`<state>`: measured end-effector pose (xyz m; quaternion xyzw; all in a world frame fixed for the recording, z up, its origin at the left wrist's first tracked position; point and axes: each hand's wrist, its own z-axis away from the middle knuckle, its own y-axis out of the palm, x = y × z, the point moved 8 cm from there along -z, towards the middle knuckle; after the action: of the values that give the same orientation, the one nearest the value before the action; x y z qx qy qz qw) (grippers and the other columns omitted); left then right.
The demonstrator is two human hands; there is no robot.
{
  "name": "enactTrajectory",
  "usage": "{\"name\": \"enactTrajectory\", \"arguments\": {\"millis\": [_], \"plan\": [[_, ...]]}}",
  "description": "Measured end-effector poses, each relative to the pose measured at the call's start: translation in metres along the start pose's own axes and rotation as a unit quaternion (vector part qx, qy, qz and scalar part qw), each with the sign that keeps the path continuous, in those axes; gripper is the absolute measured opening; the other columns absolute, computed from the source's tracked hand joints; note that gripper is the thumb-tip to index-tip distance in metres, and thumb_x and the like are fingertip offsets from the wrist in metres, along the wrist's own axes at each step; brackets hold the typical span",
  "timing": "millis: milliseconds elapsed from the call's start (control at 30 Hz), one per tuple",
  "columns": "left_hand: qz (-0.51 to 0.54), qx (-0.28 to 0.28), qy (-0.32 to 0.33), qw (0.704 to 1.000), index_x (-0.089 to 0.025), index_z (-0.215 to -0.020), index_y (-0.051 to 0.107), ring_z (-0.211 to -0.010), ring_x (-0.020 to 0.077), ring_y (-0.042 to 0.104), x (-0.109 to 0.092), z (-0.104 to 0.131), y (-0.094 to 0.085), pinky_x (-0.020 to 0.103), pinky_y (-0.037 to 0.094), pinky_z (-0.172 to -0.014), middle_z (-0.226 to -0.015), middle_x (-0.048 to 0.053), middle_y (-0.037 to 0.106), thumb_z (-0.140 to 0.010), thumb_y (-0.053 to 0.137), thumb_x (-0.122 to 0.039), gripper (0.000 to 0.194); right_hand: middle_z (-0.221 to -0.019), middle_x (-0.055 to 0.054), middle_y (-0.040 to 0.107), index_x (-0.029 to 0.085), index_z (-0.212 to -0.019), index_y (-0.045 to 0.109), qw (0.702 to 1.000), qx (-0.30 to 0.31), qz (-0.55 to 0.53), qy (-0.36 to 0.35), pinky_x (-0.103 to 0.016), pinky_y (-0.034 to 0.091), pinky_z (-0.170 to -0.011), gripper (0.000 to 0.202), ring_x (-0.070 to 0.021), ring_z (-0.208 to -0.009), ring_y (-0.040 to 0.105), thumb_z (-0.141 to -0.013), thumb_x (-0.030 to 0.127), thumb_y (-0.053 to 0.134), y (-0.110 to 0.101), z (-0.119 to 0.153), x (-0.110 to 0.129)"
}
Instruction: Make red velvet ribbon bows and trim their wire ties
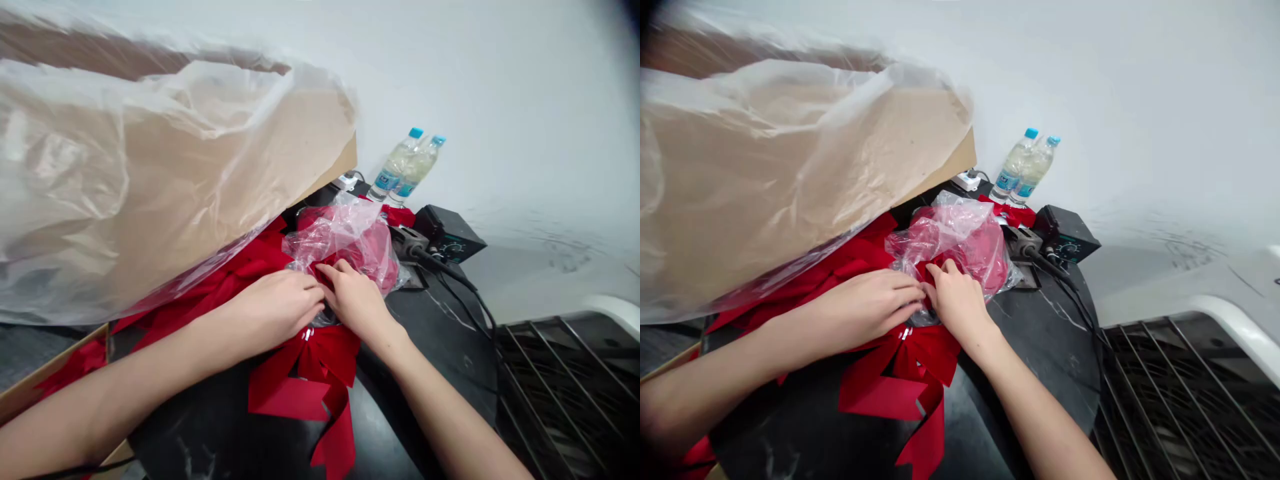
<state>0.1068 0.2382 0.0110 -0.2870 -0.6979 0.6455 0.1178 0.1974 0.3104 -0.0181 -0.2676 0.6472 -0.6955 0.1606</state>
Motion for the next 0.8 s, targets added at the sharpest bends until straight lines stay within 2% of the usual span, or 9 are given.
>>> {"name": "enactTrajectory", "arguments": {"millis": [67, 133, 233, 367, 500, 600, 700, 800], "plan": [[-0.007, 0.023, -0.018, 1.000, -0.013, -0.118, 0.073, -0.098, 0.0287, 0.073, 0.012, -0.006, 0.011, 0.047, 0.054, -0.092, -0.105, 0.011, 0.077, -0.108, 0.047, -0.029, 0.032, -0.120, -0.008, 0.065, 0.029, -0.132, 0.065, 1.000, -0.005, -0.005, 0.008, -0.033, 0.052, -0.077, 0.029, -0.0250, -0.098, 0.073, -0.105, 0.035, 0.053, 0.003, -0.003, -0.002], [-0.012, 0.021, -0.034, 0.999, -0.013, -0.119, 0.073, -0.096, 0.0299, 0.072, 0.019, -0.006, 0.019, 0.048, 0.053, -0.089, -0.102, 0.010, 0.076, -0.107, 0.050, -0.033, 0.034, -0.118, -0.007, 0.066, 0.029, -0.123, 0.067, 1.000, -0.014, -0.008, 0.017, -0.033, 0.051, -0.075, 0.024, -0.0239, -0.095, 0.073, -0.106, 0.036, 0.051, 0.004, -0.006, -0.004], [-0.010, 0.016, -0.051, 0.998, -0.016, -0.110, 0.077, -0.093, 0.0281, 0.071, 0.025, -0.002, 0.025, 0.044, 0.052, -0.087, -0.099, 0.009, 0.075, -0.106, 0.053, -0.032, 0.029, -0.117, -0.007, 0.066, 0.028, -0.124, 0.066, 1.000, -0.020, -0.009, 0.022, -0.033, 0.049, -0.071, 0.025, -0.0249, -0.092, 0.072, -0.105, 0.038, 0.053, 0.006, -0.008, -0.005], [-0.007, 0.014, -0.066, 0.998, -0.019, -0.105, 0.077, -0.092, 0.0259, 0.070, 0.028, -0.001, 0.028, 0.040, 0.050, -0.085, -0.097, 0.006, 0.075, -0.101, 0.061, -0.031, 0.020, -0.115, -0.007, 0.066, 0.028, -0.117, 0.068, 1.000, -0.019, -0.017, 0.018, -0.031, 0.049, -0.071, 0.020, -0.0245, -0.094, 0.072, -0.105, 0.032, 0.052, 0.006, -0.007, -0.004], [-0.011, 0.006, -0.089, 0.996, -0.017, -0.098, 0.075, -0.093, 0.0268, 0.071, 0.029, -0.001, 0.026, 0.039, 0.049, -0.085, -0.095, 0.007, 0.075, -0.101, 0.062, -0.035, 0.022, -0.118, -0.008, 0.065, 0.025, -0.117, 0.067, 0.999, -0.027, -0.032, 0.011, -0.032, 0.052, -0.077, 0.021, -0.0231, -0.097, 0.072, -0.106, 0.029, 0.049, -0.005, 0.001, -0.001], [-0.017, 0.003, -0.121, 0.992, -0.016, -0.094, 0.073, -0.088, 0.0278, 0.072, 0.033, 0.001, 0.024, 0.038, 0.050, -0.078, -0.091, 0.009, 0.075, -0.101, 0.062, -0.032, 0.021, -0.125, -0.004, 0.064, 0.027, -0.117, 0.069, 0.997, 0.007, -0.058, -0.041, -0.033, 0.054, -0.086, 0.018, -0.0196, -0.094, 0.072, -0.100, 0.026, 0.062, -0.006, 0.010, 0.007], [-0.016, 0.008, -0.141, 0.990, -0.018, -0.091, 0.072, -0.081, 0.0280, 0.072, 0.037, 0.002, 0.024, 0.036, 0.048, -0.070, -0.085, 0.008, 0.074, -0.098, 0.065, -0.032, 0.018, -0.123, -0.005, 0.067, 0.027, -0.121, 0.070, 0.991, 0.058, -0.085, -0.088, -0.035, 0.055, -0.094, 0.028, -0.0215, -0.101, 0.073, -0.094, 0.024, 0.073, 0.001, 0.018, 0.011], [-0.012, 0.014, -0.140, 0.990, -0.018, -0.092, 0.070, -0.080, 0.0283, 0.072, 0.037, 0.003, 0.026, 0.036, 0.048, -0.068, -0.084, 0.007, 0.074, -0.094, 0.070, -0.031, 0.013, -0.120, -0.004, 0.070, 0.026, -0.124, 0.070, 0.988, 0.072, -0.101, -0.097, -0.034, 0.054, -0.099, 0.032, -0.0224, -0.109, 0.072, -0.093, 0.021, 0.074, 0.007, 0.018, 0.007]]}}
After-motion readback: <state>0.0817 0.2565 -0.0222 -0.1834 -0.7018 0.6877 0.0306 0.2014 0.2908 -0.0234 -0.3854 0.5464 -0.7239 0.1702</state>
